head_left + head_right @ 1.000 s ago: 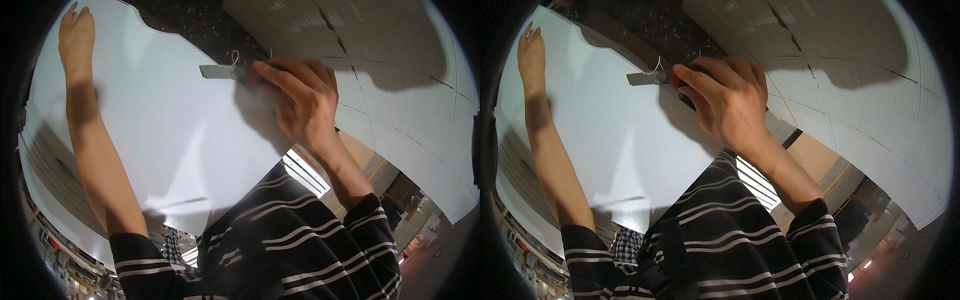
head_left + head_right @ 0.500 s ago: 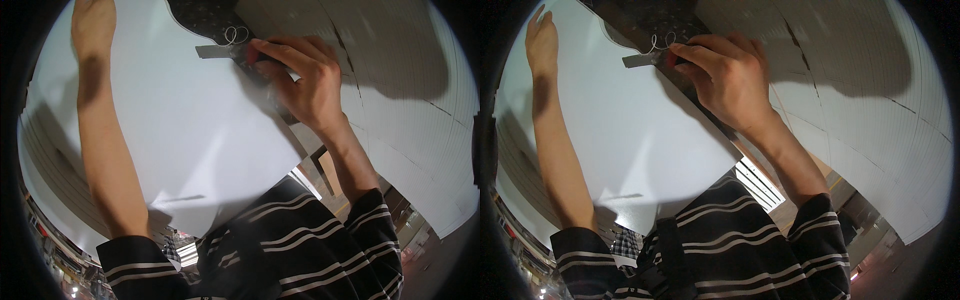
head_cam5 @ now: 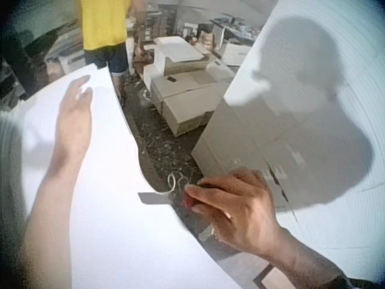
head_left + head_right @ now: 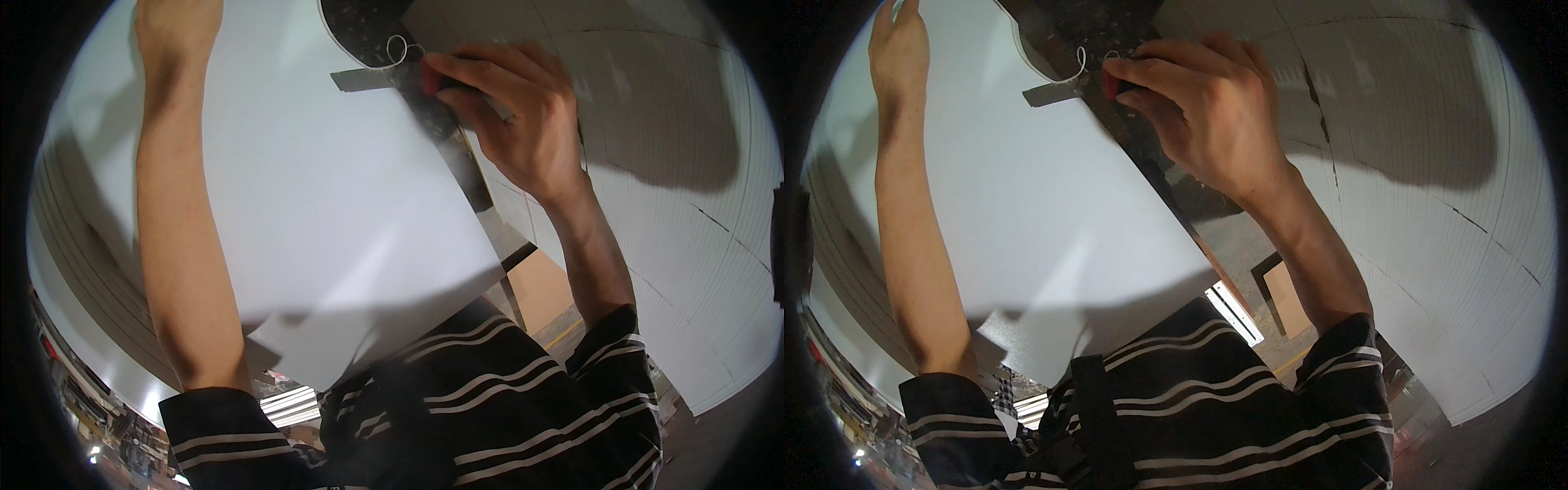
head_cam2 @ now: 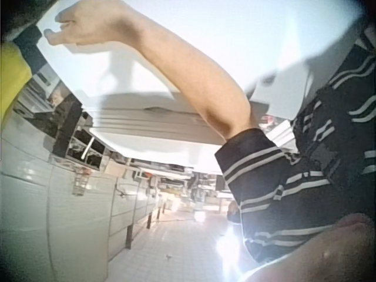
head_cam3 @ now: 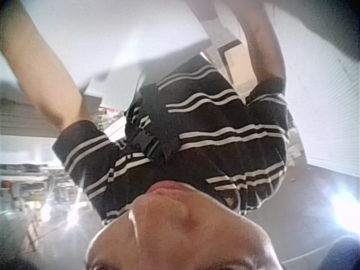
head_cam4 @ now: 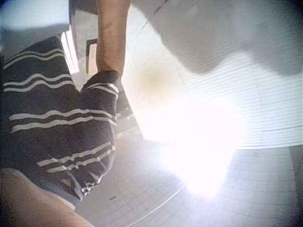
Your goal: The person uses a utility knife to cut large white sheets on a workbench. They score the sheets along straight lines and then snap them apart, repeating the process for multiple sheets.
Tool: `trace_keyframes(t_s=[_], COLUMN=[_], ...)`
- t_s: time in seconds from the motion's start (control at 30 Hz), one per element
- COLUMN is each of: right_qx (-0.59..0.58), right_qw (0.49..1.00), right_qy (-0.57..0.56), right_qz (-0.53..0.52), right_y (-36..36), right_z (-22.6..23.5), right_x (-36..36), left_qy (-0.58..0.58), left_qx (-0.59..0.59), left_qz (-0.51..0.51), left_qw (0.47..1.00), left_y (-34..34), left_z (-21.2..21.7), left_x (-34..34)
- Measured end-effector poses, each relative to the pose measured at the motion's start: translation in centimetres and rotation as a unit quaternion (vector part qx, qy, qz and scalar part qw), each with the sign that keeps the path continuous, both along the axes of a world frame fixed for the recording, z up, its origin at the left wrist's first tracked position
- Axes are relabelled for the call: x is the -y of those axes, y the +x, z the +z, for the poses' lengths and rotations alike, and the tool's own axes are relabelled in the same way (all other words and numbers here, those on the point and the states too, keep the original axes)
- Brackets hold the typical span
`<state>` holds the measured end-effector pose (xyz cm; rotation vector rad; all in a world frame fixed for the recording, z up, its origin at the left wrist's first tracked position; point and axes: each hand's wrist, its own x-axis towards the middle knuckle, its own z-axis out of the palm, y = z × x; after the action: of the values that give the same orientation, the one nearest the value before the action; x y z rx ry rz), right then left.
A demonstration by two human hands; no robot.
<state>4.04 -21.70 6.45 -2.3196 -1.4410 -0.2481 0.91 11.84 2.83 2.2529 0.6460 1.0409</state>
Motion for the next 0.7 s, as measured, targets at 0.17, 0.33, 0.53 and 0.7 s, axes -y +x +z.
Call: trace_keyframes(t_s=[0.17,0.33,0.53,0.7], right_qx=[0.015,0.004,0.03,0.011], right_qw=[0.998,0.997,0.988,0.983], right_qy=[0.051,0.071,0.12,0.138], right_qz=[-0.026,-0.036,-0.087,-0.119], right_y=[0.1,-0.5,-0.7,-0.9], right_z=[-0.7,-0.9,-2.2,-2.3], right_x=[-1.9,-3.2,-5.0,-6.9], left_qy=[0.018,0.013,-0.038,-0.078], left_qx=[-0.028,-0.023,-0.055,-0.049], left_qz=[0.036,0.028,0.052,0.049], left_qw=[0.999,0.999,0.996,0.995], left_y=[0.0,-0.5,-0.6,-0.5], left_z=[0.7,1.4,2.6,3.2], left_x=[0.2,1.0,2.8,3.5])
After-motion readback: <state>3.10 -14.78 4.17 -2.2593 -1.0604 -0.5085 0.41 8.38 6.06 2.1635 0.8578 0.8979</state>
